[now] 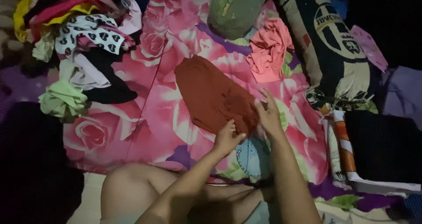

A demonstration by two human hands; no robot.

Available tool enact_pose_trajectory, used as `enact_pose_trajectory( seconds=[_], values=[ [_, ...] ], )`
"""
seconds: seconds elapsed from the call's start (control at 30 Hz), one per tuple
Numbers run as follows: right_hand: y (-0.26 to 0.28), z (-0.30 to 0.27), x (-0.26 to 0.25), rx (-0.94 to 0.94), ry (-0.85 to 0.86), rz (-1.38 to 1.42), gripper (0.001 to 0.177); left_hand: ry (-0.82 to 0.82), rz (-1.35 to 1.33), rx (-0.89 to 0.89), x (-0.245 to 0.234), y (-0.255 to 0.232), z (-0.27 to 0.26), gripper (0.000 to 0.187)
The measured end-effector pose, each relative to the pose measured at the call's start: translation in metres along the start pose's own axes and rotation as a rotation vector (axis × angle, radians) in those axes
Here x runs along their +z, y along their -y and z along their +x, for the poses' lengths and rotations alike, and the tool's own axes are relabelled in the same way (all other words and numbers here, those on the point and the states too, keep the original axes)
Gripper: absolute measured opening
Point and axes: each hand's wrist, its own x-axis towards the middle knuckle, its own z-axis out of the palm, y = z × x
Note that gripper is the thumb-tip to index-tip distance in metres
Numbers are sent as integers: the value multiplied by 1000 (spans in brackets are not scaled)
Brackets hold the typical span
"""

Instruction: The person sits on a bed and folds several pieces of clothing one by one, including a blue graphic shirt, a red shirt, dark shorts, and a white top, placing each folded item into a growing stack.

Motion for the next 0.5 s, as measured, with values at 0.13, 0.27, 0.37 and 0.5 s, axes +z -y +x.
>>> enact_pose_trajectory(
  seconds=[0.13, 0.27, 0.37, 0.5],
  values=[
    [-31, -7, 4, 88, -28, -49, 50, -36, 28, -114, 1, -5, -5, 88],
    [-50, -21, 1, 58, 53, -271, 56, 2, 450, 80, 9, -15, -19, 91],
    [-68, -26, -2, 168, -116, -404, 18, -146, 323, 146, 16, -7, -24, 59],
    [-98, -32, -9, 385, -207, 251, 20, -103, 85, 96, 1, 20, -32, 41]
  ],
)
